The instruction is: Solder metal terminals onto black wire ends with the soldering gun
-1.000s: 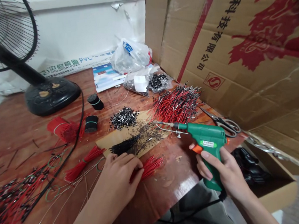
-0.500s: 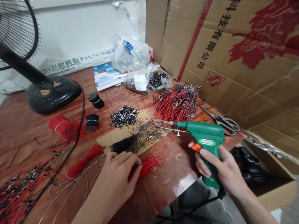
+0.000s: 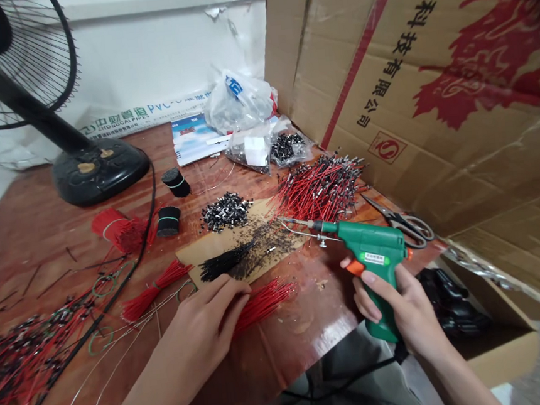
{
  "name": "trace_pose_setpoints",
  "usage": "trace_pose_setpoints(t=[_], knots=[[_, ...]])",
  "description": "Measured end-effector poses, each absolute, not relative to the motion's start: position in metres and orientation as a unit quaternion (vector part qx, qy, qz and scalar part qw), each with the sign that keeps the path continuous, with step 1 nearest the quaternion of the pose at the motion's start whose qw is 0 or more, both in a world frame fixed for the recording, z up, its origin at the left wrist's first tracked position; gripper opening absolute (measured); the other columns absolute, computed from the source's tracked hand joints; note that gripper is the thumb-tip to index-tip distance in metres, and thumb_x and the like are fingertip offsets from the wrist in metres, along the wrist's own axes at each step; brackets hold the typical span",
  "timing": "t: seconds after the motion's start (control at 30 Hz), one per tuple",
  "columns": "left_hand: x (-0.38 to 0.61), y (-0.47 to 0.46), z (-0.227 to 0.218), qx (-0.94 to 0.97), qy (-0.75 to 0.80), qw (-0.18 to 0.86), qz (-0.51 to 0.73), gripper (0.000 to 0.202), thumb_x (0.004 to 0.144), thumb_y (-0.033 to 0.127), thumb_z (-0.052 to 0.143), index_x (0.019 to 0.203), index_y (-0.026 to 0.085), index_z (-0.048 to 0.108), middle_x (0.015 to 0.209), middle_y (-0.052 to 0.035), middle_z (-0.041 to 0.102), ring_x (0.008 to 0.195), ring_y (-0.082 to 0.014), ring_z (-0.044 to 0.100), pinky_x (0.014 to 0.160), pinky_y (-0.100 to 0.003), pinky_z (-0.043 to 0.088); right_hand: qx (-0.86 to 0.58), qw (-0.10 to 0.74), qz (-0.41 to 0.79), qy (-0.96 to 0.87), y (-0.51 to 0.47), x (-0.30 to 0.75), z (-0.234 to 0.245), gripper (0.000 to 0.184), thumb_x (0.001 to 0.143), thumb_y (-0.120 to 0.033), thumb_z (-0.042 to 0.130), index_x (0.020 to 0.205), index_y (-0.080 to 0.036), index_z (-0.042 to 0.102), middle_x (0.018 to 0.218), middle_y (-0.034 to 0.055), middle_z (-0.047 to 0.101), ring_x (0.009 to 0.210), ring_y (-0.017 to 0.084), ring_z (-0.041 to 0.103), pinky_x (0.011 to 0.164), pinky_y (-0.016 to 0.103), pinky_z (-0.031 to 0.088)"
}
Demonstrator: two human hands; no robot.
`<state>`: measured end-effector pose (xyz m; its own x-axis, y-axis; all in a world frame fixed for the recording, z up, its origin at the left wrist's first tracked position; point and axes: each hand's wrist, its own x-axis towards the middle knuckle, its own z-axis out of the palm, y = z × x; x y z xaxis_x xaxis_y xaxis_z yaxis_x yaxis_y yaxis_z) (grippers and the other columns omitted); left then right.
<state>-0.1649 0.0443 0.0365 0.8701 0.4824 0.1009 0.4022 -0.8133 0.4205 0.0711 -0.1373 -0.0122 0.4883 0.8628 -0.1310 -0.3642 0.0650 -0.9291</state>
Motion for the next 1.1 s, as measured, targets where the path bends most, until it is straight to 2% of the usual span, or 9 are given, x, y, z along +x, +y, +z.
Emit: trace_pose_setpoints(t=[0.13, 0.23, 0.4, 0.5, 0.57, 0.77, 0.97, 1.03, 1.1], knots=[[-0.17, 0.032, 0.038, 0.944, 0.225, 0.188, 0.153, 0.02, 0.097, 0.017, 0.048, 0.114, 0.027, 0.055, 0.108, 0.0028, 0.061, 0.098, -0.0088, 0.059, 0.089, -0.022, 0.043, -0.529, 0.686, 0.436, -0.244, -0.139, 0.07, -0.011, 0.019, 0.099, -0.031, 0.054, 0.111, -0.017, 0.049, 0.056, -0.0036, 0.045, 0.047, 0.01, 0.041, 0.049, 0.025, 0.034], [-0.168, 0.013, 0.038, 0.934, 0.238, 0.202, 0.173, 0.026, 0.096, 0.015, 0.049, 0.119, 0.027, 0.053, 0.11, 0.0017, 0.061, 0.1, -0.0093, 0.059, 0.091, -0.021, 0.044, -0.553, 0.677, 0.418, -0.246, -0.141, 0.062, -0.006, 0.028, 0.096, -0.032, 0.061, 0.116, -0.015, 0.05, 0.054, -0.0038, 0.044, 0.048, 0.01, 0.041, 0.049, 0.024, 0.034], [-0.151, -0.025, 0.035, 0.909, 0.239, 0.275, 0.203, 0.024, 0.094, 0.015, 0.048, 0.114, 0.026, 0.054, 0.103, -0.0018, 0.063, 0.098, -0.0131, 0.061, 0.081, -0.023, 0.049, -0.563, 0.662, 0.428, -0.25, -0.139, 0.038, 0.007, 0.042, 0.09, -0.034, 0.068, 0.123, -0.016, 0.05, 0.065, 0.001, 0.055, 0.048, 0.008, 0.043, 0.048, 0.021, 0.032], [-0.141, -0.04, 0.03, 0.885, 0.233, 0.338, 0.22, 0.02, 0.092, 0.014, 0.048, 0.107, 0.026, 0.055, 0.09, -0.0006, 0.061, 0.079, -0.0105, 0.06, 0.07, -0.022, 0.048, -0.531, 0.658, 0.467, -0.259, -0.137, 0.026, 0.01, 0.045, 0.086, -0.035, 0.072, 0.12, -0.018, 0.049, 0.084, 0.0063, 0.062, 0.049, 0.007, 0.046, 0.046, 0.021, 0.034], [-0.137, -0.046, 0.027, 0.872, 0.231, 0.369, 0.225, 0.016, 0.091, 0.014, 0.048, 0.101, 0.024, 0.056, 0.082, -0.0004, 0.058, 0.069, -0.0095, 0.057, 0.063, -0.022, 0.046, -0.526, 0.651, 0.483, -0.258, -0.135, 0.021, 0.011, 0.045, 0.084, -0.036, 0.074, 0.117, -0.018, 0.05, 0.09, 0.0076, 0.063, 0.048, 0.008, 0.046, 0.046, 0.022, 0.036], [-0.137, -0.056, 0.025, 0.849, 0.251, 0.412, 0.217, 0.014, 0.092, 0.017, 0.044, 0.092, 0.02, 0.058, 0.075, -0.0025, 0.054, 0.063, -0.0103, 0.053, 0.058, -0.024, 0.042, -0.553, 0.666, 0.447, -0.226, -0.136, 0.01, 0.015, 0.041, 0.083, -0.036, 0.074, 0.111, -0.016, 0.053, 0.087, 0.0067, 0.063, 0.048, 0.007, 0.048, 0.049, 0.022, 0.039], [-0.135, -0.065, 0.02, 0.824, 0.263, 0.451, 0.22, 0.016, 0.094, 0.02, 0.044, 0.092, 0.021, 0.059, 0.077, -0.0035, 0.057, 0.064, -0.0112, 0.053, 0.058, -0.025, 0.042, -0.566, 0.669, 0.43, -0.216, -0.141, 0.007, 0.011, 0.048, 0.079, -0.036, 0.078, 0.113, -0.016, 0.053, 0.082, 0.005, 0.063, 0.049, 0.01, 0.05, 0.053, 0.026, 0.046], [-0.135, -0.064, 0.018, 0.836, 0.258, 0.429, 0.223, 0.015, 0.094, 0.021, 0.044, 0.095, 0.021, 0.059, 0.081, -0.0043, 0.059, 0.069, -0.0126, 0.055, 0.061, -0.026, 0.043, -0.573, 0.672, 0.417, -0.215, -0.141, 0.009, 0.01, 0.048, 0.078, -0.036, 0.078, 0.113, -0.016, 0.054, 0.081, 0.0046, 0.063, 0.048, 0.009, 0.049, 0.052, 0.025, 0.044], [-0.139, -0.057, 0.017, 0.873, 0.269, 0.323, 0.248, 0.015, 0.093, 0.022, 0.049, 0.105, 0.02, 0.058, 0.093, -0.0066, 0.063, 0.083, -0.0171, 0.058, 0.075, -0.032, 0.047, -0.583, 0.676, 0.392, -0.222, -0.138, 0.016, 0.011, 0.046, 0.078, -0.035, 0.079, 0.112, -0.015, 0.055, 0.077, 0.004, 0.062, 0.048, 0.009, 0.049, 0.051, 0.025, 0.042]])
